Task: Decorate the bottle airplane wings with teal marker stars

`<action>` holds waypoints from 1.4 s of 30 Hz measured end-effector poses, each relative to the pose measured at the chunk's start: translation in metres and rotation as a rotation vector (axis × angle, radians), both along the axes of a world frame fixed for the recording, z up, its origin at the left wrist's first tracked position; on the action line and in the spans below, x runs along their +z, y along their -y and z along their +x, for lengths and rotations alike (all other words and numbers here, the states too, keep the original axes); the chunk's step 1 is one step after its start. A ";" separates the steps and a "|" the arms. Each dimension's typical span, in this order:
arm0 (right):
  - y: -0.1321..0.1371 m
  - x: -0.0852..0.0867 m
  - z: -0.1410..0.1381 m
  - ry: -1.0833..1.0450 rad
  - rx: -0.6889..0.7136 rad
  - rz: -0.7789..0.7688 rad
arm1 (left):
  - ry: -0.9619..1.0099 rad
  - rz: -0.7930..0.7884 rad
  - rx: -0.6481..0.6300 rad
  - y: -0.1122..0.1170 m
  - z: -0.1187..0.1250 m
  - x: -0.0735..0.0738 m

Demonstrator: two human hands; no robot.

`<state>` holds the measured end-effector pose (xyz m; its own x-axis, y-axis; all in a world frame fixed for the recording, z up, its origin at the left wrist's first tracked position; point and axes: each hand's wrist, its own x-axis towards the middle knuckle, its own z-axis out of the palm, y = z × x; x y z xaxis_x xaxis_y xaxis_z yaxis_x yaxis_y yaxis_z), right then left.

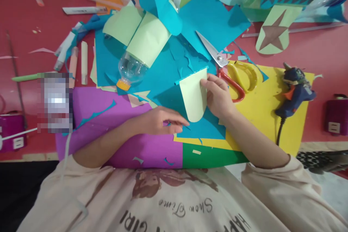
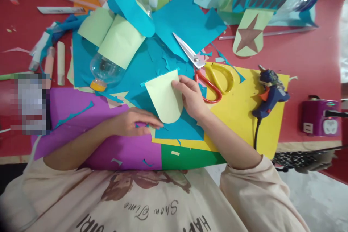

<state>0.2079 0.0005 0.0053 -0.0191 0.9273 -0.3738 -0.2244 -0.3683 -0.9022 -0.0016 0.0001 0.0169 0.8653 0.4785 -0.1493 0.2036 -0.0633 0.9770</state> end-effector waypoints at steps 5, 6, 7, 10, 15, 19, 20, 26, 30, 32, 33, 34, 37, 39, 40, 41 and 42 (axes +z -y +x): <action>-0.002 0.003 0.007 0.032 -0.013 -0.077 | 0.061 -0.242 -0.086 -0.007 -0.021 0.035; -0.003 0.002 0.008 0.037 -0.017 -0.092 | 0.096 -0.175 0.054 -0.013 -0.029 0.039; -0.003 0.002 0.008 0.041 -0.018 -0.101 | 0.177 -0.054 0.248 -0.019 -0.038 0.041; -0.004 0.002 0.009 0.048 -0.016 -0.106 | 0.109 0.428 0.968 -0.044 -0.063 0.039; -0.003 0.003 0.009 0.048 -0.022 -0.119 | -0.360 0.333 1.055 -0.078 -0.082 0.018; -0.003 0.005 0.009 0.072 -0.014 -0.125 | -0.337 0.186 0.954 -0.077 -0.074 0.013; -0.003 0.005 0.010 0.077 -0.007 -0.124 | -0.335 0.161 0.916 -0.074 -0.071 0.014; -0.002 0.005 0.010 -0.014 0.133 -0.130 | -0.344 0.038 0.789 -0.053 -0.051 0.013; 0.000 0.005 0.009 -0.118 0.271 -0.053 | -0.215 -0.096 0.713 -0.043 -0.034 0.007; 0.000 0.006 0.009 -0.152 0.276 -0.027 | -0.156 -0.163 0.703 -0.040 -0.027 0.005; 0.000 0.007 0.009 -0.158 0.269 -0.022 | -0.143 -0.188 0.698 -0.039 -0.026 0.005; -0.001 0.008 0.011 -0.157 0.263 -0.022 | -0.143 -0.209 0.686 -0.038 -0.025 0.004; -0.004 0.011 0.018 -0.128 0.297 -0.072 | -0.190 -0.226 0.640 -0.036 -0.025 0.004; -0.006 0.014 0.023 -0.114 0.347 -0.121 | -0.259 -0.218 0.582 -0.033 -0.026 0.003; -0.008 0.015 0.025 -0.112 0.367 -0.138 | -0.298 -0.213 0.542 -0.032 -0.025 0.003; -0.009 0.015 0.027 -0.112 0.380 -0.150 | -0.331 -0.212 0.500 -0.030 -0.025 0.003; -0.010 0.016 0.028 -0.114 0.386 -0.160 | -0.354 -0.213 0.461 -0.029 -0.024 0.002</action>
<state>0.2356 0.0102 0.0211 -0.4026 0.7746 -0.4878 -0.1376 -0.5780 -0.8043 -0.0253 0.0291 0.0193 0.4573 0.7194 -0.5228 0.4776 0.2972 0.8268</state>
